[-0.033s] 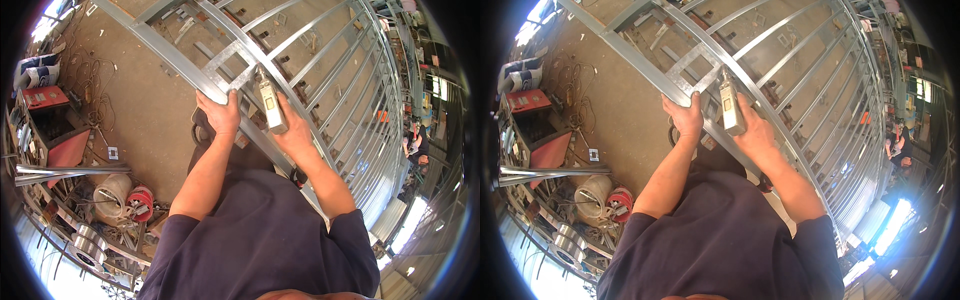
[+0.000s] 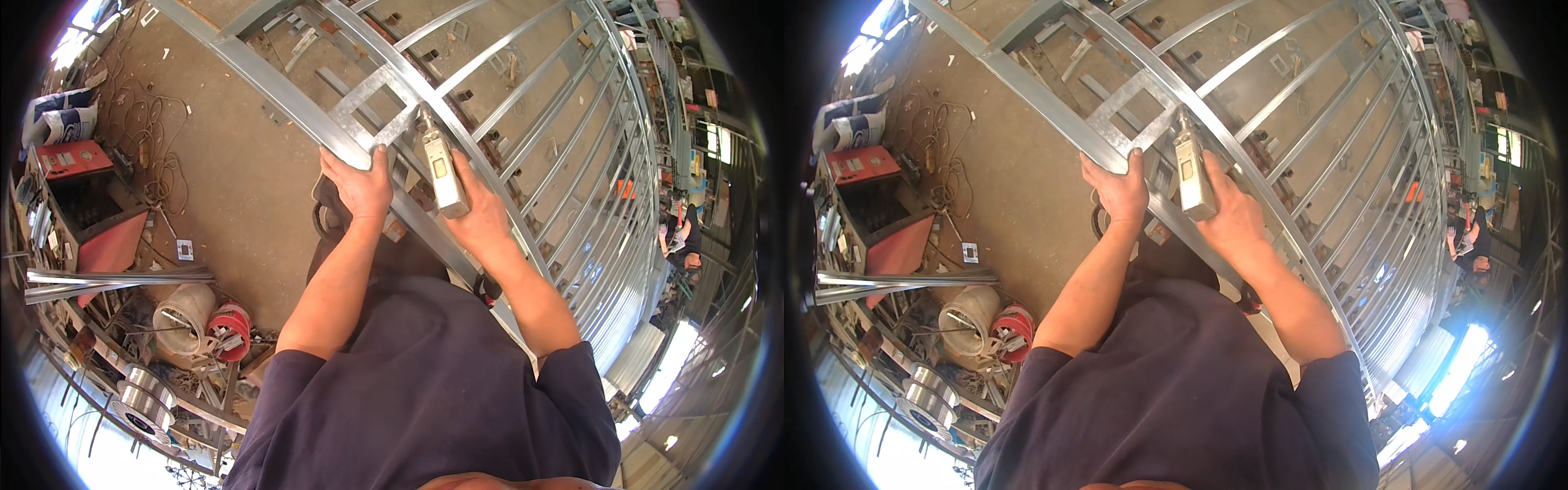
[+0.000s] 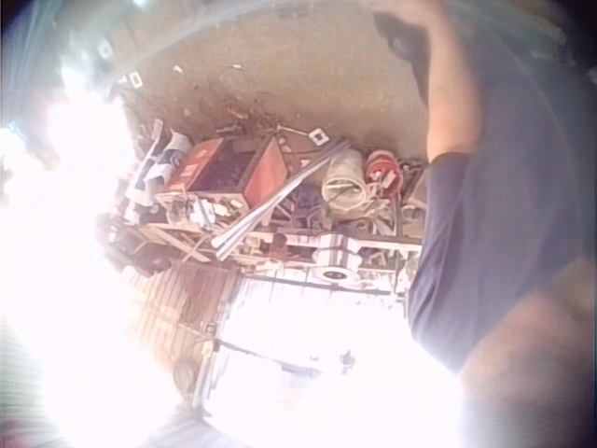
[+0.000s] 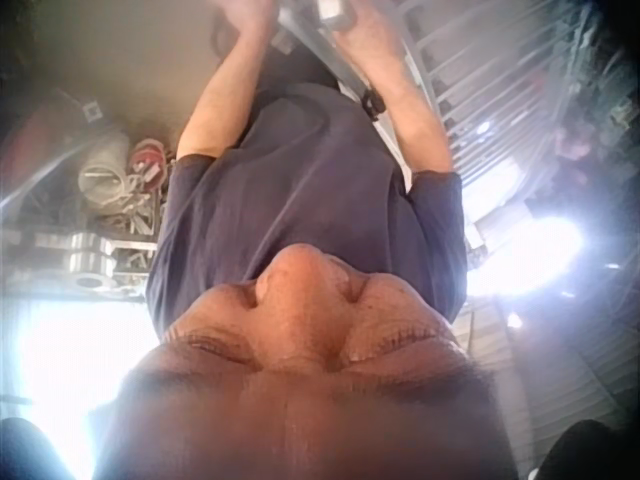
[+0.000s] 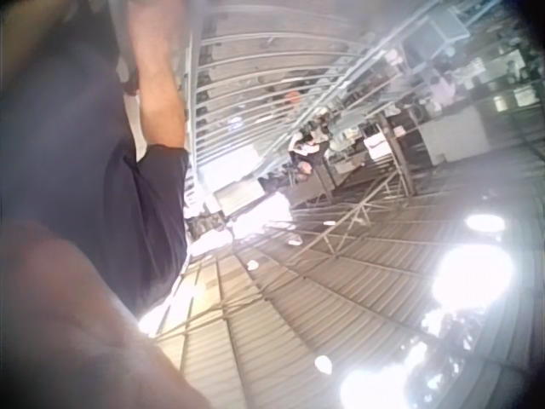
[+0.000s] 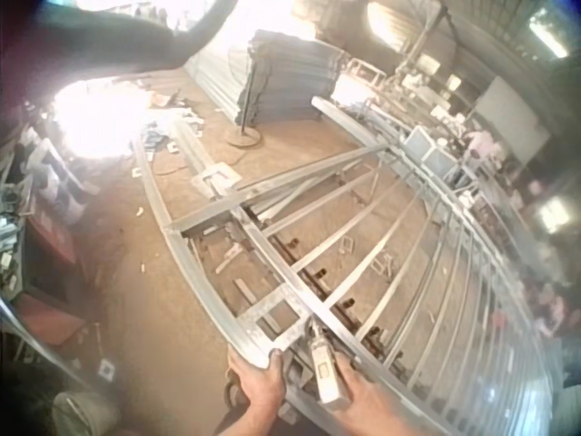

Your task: The person positions a metal frame on a workbench and welds multiple joints using a handheld welding torch. The person moves along the frame, welding different sections while holding the frame steady with the other hand.

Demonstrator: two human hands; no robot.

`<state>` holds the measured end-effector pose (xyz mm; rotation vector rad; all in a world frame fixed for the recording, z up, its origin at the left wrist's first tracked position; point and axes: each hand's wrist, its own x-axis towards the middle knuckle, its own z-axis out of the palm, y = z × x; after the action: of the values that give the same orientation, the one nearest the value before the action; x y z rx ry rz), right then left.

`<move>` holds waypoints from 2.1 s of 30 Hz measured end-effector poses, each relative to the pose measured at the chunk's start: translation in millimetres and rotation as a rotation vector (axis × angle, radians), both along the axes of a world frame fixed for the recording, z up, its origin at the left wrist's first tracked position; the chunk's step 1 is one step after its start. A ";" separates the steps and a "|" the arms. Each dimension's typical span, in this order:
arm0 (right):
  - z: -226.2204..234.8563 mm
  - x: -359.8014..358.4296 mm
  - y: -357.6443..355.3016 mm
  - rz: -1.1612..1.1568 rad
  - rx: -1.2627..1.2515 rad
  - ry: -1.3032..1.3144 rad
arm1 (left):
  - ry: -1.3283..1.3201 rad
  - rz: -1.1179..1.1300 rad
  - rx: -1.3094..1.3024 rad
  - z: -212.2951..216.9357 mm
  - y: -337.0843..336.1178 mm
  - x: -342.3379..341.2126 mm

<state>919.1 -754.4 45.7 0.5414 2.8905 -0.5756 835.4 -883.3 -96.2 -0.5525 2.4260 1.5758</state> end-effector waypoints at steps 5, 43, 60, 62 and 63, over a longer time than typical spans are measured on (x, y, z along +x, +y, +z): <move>-0.1 -0.9 -4.4 0.007 0.032 -0.009 | 0.005 -0.004 0.018 -0.2 -0.9 -0.9; 41.0 7.0 21.9 -0.189 -0.640 -0.088 | 0.115 0.009 0.037 -14.6 -0.3 2.0; -26.6 -91.6 65.3 -0.230 -1.413 -0.237 | 0.252 -0.049 0.086 -30.0 -0.8 2.4; -26.1 -92.9 66.4 -0.243 -1.436 -0.244 | 0.245 -0.045 0.099 -28.6 -0.1 1.1; -26.1 -93.5 66.4 -0.248 -1.447 -0.249 | 0.242 -0.036 0.131 -27.5 0.7 0.2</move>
<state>825.7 -688.0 19.6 0.5824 1.4986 -2.0653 835.6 -882.6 -123.7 -0.3092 2.4577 1.8667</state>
